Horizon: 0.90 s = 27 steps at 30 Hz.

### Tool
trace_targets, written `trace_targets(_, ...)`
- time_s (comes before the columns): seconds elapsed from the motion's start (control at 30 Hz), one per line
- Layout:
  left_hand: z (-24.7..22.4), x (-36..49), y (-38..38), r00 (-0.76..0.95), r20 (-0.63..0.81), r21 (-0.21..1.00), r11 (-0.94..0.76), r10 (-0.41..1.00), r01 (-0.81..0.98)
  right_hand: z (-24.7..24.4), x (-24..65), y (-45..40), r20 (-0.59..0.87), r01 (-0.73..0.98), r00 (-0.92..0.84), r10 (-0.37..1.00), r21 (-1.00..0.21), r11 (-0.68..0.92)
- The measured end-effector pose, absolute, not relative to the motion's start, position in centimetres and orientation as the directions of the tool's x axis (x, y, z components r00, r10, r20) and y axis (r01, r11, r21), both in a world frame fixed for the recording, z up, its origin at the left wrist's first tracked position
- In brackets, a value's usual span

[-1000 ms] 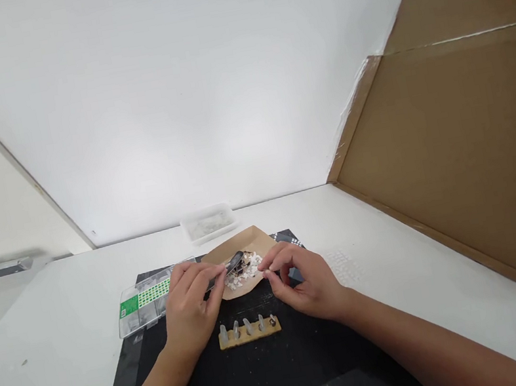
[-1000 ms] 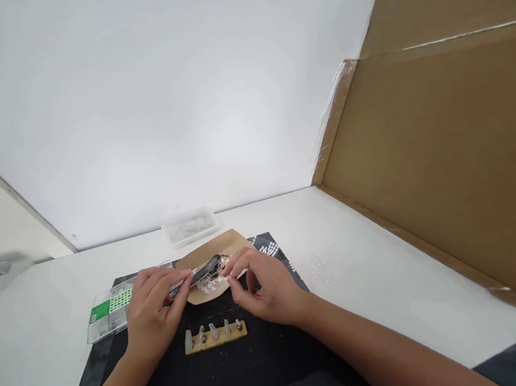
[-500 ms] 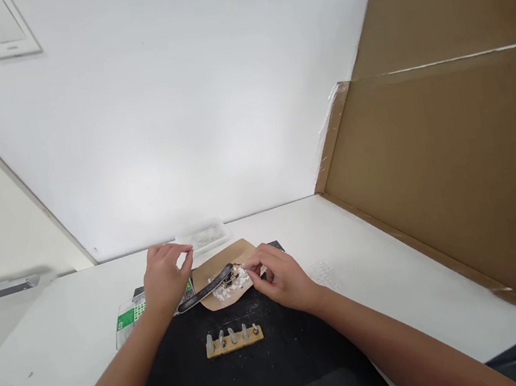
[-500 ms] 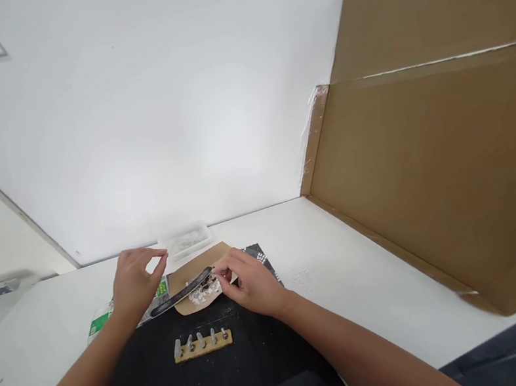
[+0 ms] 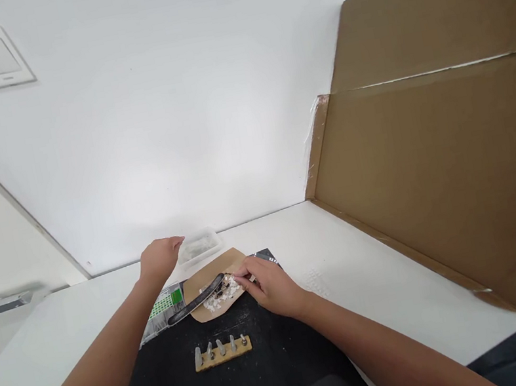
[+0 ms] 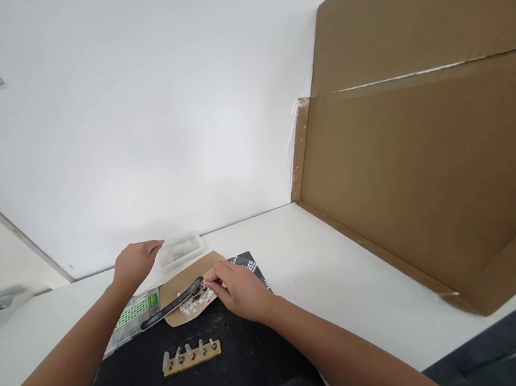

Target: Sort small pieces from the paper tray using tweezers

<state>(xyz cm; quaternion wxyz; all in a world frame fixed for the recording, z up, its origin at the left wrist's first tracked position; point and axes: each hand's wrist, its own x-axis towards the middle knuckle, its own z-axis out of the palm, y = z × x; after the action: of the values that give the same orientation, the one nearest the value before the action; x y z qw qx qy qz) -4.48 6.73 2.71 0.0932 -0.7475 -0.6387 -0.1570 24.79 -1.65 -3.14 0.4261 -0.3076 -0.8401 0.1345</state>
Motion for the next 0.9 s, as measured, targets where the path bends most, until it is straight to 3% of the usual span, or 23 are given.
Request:
trace_targets(0.2,1.1,-2.9,1.8,0.4,0.264,0.046,-0.426,0.877,0.903,-2.7,24.9,-1.7,0.56,0.455,-0.402,0.724,-0.564,0.689)
trace_targets(0.33,-0.4,-2.1,-0.8,0.449,0.275,0.079,-0.485,0.85,0.871,-2.6,24.7,-1.8,0.492,0.457,-0.382,0.782,-0.636,0.622)
trace_targets(0.67,-2.2,-1.3,-3.1,0.352,0.312,-0.015,-0.366,0.882,0.93,-2.9,24.7,-1.9,0.479,0.536,-0.394,0.785,-0.574,0.619)
trace_targets(0.9,-2.4,-1.0,-3.1,0.342,0.275,0.014,-0.36,0.898,0.933,-3.1,24.5,-2.1,0.443,0.602,-0.465,0.767,-0.477,0.64)
